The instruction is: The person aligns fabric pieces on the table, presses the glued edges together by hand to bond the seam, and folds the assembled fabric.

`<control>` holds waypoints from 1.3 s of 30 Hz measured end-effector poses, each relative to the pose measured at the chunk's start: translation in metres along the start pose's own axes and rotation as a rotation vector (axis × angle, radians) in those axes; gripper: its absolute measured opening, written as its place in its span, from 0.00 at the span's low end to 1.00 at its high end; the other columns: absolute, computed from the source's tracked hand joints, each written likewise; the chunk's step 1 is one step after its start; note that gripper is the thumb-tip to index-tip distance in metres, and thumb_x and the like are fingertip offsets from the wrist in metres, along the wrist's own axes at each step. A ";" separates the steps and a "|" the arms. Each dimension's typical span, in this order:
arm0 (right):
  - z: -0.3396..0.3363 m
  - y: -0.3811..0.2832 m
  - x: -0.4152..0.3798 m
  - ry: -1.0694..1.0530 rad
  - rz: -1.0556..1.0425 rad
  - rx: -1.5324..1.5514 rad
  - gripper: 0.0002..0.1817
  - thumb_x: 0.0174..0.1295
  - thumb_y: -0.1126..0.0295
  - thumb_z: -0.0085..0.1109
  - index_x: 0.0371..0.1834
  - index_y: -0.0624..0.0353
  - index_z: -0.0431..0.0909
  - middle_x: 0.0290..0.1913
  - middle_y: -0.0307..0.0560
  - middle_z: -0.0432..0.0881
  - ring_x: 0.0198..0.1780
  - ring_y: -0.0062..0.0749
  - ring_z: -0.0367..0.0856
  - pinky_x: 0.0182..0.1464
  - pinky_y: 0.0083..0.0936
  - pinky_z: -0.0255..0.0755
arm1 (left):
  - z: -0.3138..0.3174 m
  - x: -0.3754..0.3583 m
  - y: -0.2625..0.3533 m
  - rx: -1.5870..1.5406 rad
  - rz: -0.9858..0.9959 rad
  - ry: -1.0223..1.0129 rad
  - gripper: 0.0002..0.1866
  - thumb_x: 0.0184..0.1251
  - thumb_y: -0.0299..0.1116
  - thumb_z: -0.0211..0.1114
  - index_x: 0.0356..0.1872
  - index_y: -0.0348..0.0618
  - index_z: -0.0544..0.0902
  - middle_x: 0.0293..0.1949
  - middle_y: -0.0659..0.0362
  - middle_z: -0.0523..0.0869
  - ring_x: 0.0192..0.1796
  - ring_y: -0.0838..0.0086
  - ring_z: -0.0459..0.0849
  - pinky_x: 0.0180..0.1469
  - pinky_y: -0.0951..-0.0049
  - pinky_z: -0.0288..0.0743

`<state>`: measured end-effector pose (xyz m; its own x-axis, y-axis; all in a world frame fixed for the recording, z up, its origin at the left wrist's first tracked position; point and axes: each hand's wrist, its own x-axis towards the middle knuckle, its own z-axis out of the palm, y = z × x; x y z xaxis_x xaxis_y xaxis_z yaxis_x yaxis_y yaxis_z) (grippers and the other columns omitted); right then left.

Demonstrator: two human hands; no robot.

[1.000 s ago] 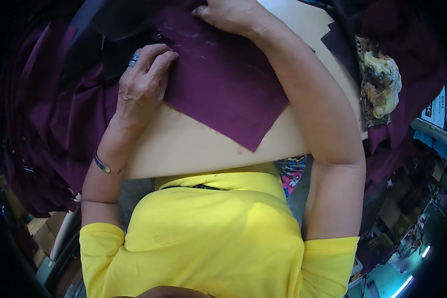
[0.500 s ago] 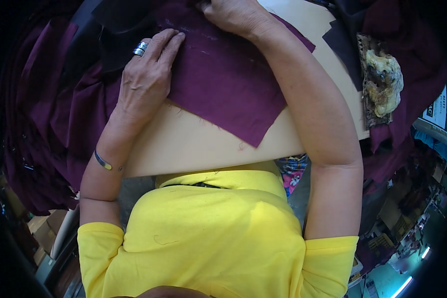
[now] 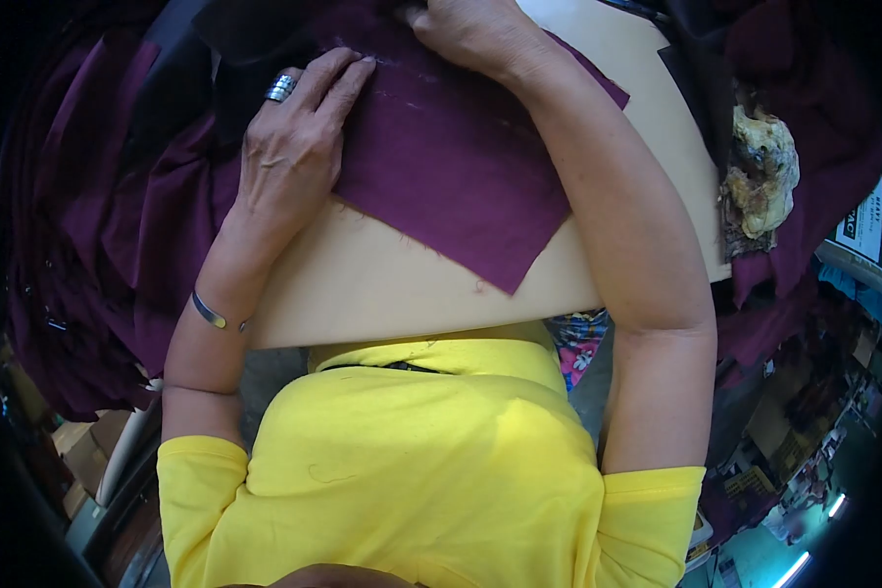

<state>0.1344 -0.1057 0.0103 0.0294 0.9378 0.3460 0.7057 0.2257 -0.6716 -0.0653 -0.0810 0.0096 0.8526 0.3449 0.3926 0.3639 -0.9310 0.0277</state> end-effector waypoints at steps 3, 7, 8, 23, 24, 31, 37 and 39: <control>0.001 0.001 -0.001 0.037 -0.054 -0.002 0.35 0.53 0.83 0.52 0.67 0.50 0.63 0.52 0.59 0.79 0.54 0.46 0.78 0.59 0.31 0.69 | 0.002 0.001 -0.001 0.024 -0.014 -0.011 0.24 0.49 0.16 0.58 0.51 0.42 0.79 0.50 0.56 0.79 0.44 0.64 0.81 0.46 0.71 0.78; 0.000 0.001 -0.001 0.035 -0.015 0.050 0.35 0.53 0.84 0.52 0.67 0.50 0.63 0.48 0.58 0.80 0.50 0.45 0.81 0.56 0.32 0.71 | 0.000 0.000 -0.002 0.003 0.019 -0.013 0.23 0.49 0.17 0.58 0.49 0.44 0.81 0.48 0.58 0.81 0.43 0.65 0.82 0.45 0.71 0.79; 0.000 0.001 -0.001 0.021 0.000 0.072 0.35 0.52 0.84 0.52 0.67 0.49 0.63 0.47 0.58 0.80 0.49 0.45 0.81 0.55 0.32 0.72 | -0.001 0.000 -0.003 0.003 0.038 -0.004 0.22 0.49 0.17 0.58 0.48 0.45 0.82 0.48 0.59 0.82 0.42 0.66 0.82 0.45 0.71 0.79; 0.016 -0.039 -0.031 0.127 -0.068 -0.006 0.36 0.55 0.89 0.47 0.68 0.46 0.64 0.44 0.46 0.82 0.45 0.36 0.80 0.53 0.27 0.71 | -0.005 0.000 -0.013 -0.537 -0.121 0.160 0.12 0.53 0.18 0.59 0.37 0.44 0.82 0.38 0.56 0.84 0.39 0.63 0.83 0.41 0.69 0.77; 0.019 -0.036 -0.034 0.098 -0.060 0.027 0.36 0.55 0.89 0.47 0.68 0.45 0.63 0.45 0.46 0.82 0.45 0.36 0.80 0.54 0.27 0.71 | -0.007 0.001 -0.015 -0.499 -0.166 0.179 0.11 0.54 0.18 0.59 0.37 0.43 0.82 0.37 0.56 0.84 0.38 0.62 0.83 0.41 0.68 0.77; 0.024 -0.024 -0.043 -0.042 -0.200 -0.105 0.34 0.57 0.85 0.48 0.69 0.48 0.62 0.52 0.46 0.80 0.52 0.42 0.75 0.57 0.30 0.68 | -0.018 -0.001 -0.047 -0.019 -0.293 -0.001 0.09 0.62 0.32 0.60 0.42 0.44 0.82 0.48 0.55 0.80 0.47 0.57 0.80 0.48 0.63 0.75; 0.027 -0.023 -0.048 -0.111 -0.438 -0.503 0.28 0.57 0.76 0.48 0.64 0.48 0.67 0.57 0.52 0.75 0.54 0.45 0.74 0.57 0.33 0.69 | -0.011 -0.008 -0.056 0.017 -0.246 -0.053 0.23 0.60 0.40 0.64 0.56 0.45 0.75 0.57 0.53 0.74 0.56 0.56 0.73 0.55 0.58 0.71; 0.027 -0.025 -0.047 -0.110 -0.462 -0.542 0.27 0.58 0.75 0.49 0.63 0.48 0.68 0.56 0.51 0.75 0.53 0.44 0.74 0.56 0.32 0.69 | -0.009 -0.007 -0.058 0.009 -0.244 -0.045 0.22 0.59 0.38 0.64 0.54 0.44 0.75 0.54 0.53 0.75 0.55 0.57 0.74 0.54 0.58 0.72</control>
<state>0.0962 -0.1484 -0.0067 -0.4085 0.8054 0.4295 0.8816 0.4700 -0.0428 -0.0953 -0.0302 0.0133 0.7546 0.5648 0.3340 0.5645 -0.8183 0.1085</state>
